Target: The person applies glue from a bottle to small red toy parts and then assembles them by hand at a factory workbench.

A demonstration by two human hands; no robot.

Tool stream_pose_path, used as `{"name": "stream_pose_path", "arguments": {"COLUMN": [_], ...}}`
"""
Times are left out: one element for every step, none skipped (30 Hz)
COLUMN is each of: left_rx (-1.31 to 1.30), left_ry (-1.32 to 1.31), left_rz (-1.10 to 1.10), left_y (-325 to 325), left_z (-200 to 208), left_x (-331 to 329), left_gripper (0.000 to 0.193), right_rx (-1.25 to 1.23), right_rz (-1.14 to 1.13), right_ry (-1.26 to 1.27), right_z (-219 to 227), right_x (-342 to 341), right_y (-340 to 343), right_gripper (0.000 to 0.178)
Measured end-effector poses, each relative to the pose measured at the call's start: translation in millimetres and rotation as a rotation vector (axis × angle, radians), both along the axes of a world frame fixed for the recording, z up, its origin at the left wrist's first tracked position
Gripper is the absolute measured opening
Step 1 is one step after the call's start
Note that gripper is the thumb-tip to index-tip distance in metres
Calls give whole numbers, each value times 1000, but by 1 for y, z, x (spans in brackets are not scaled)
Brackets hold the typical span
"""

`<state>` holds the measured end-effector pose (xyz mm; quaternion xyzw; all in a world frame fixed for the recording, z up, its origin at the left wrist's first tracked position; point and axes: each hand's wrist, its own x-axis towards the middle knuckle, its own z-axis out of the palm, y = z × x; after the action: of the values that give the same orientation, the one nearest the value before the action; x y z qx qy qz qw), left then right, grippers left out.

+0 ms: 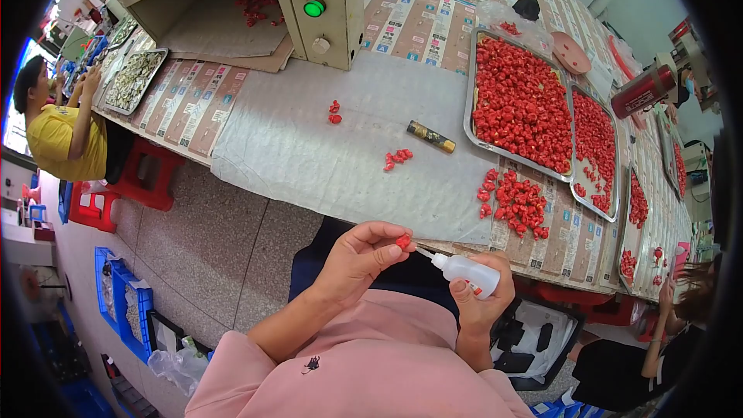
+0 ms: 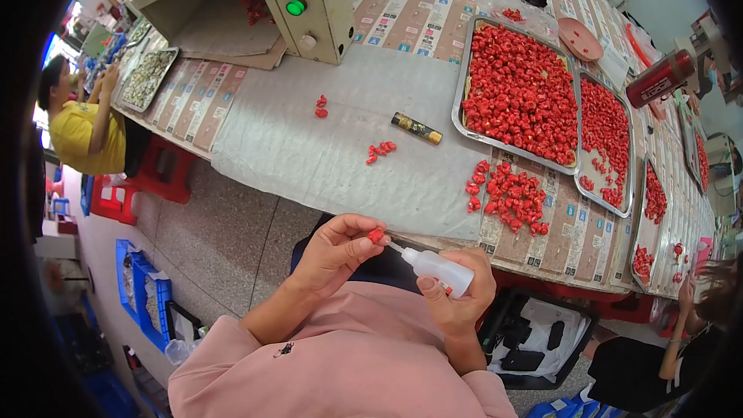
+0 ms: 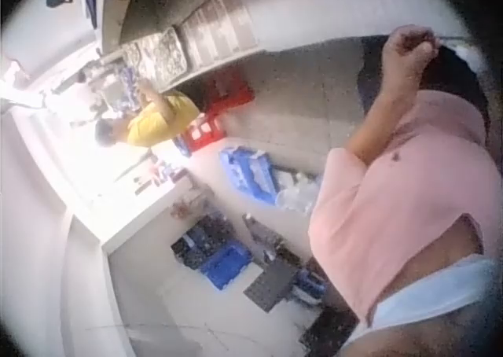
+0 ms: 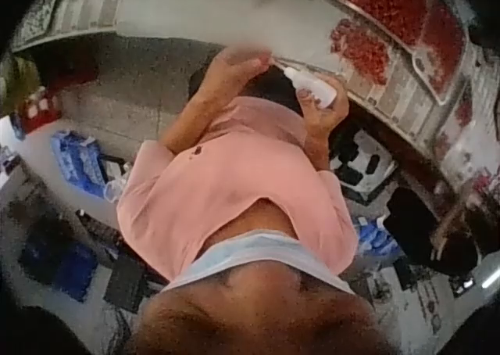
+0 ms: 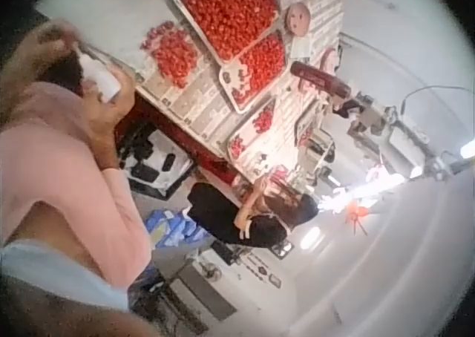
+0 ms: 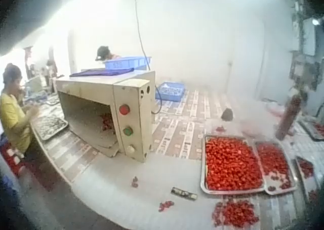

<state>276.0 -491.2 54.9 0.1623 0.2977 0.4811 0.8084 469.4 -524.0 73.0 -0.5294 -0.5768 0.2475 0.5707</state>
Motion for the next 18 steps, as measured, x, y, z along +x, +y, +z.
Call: {"name": "stream_pose_path", "arguments": {"left_rx": [-2,-2,1,3,3,2,0,0,-2,-4,-5,3,11,11,10,10,10,6], "left_ry": [7,7,15,24,24,30,36,36,36,35,35,38,41,41,41,40,40,36], "left_rz": [-5,-5,-2,1,2,7,12,13,14,16,15,11,6,6,6,5,5,5], "left_y": [0,0,0,0,0,0,0,0,0,0,-1,-1,-1,-1,-1,-1,-1,-1], "left_z": [0,0,0,0,0,-1,-1,0,0,0,-1,-3,-4,-4,-4,-4,-4,-4], "left_x": [0,0,0,0,0,0,0,0,0,0,0,0,0,-1,-1,-1,-1,-1], "left_gripper": [21,21,23,24,24,24,25,25,25,25,25,24,24,24,24,24,24,24], "right_rx": [0,-7,-15,-15,-14,-12,-12,-15,-17,-18,-21,-24,-25,-33,-40,-41,-41,-42], "right_rz": [0,-2,-3,-3,-5,-7,-6,-5,-6,-6,-8,-8,-8,-11,-14,-15,-13,-12], "right_ry": [0,0,0,1,2,3,3,2,0,1,5,9,9,13,17,17,20,22], "right_z": [0,0,0,0,0,0,0,0,-1,-1,-1,-1,-1,-1,-1,-1,-1,-1], "right_x": [0,0,0,-1,-1,-1,-1,-1,-1,-1,-1,-1,-1,-1,-1,-1,-1,-1], "right_y": [0,0,0,0,0,0,0,0,0,0,0,0,0,-1,-1,-1,0,0], "right_gripper": [44,44,44,44,44,44,44,44,44,44,44,44,44,44,44,44,44,44]}}
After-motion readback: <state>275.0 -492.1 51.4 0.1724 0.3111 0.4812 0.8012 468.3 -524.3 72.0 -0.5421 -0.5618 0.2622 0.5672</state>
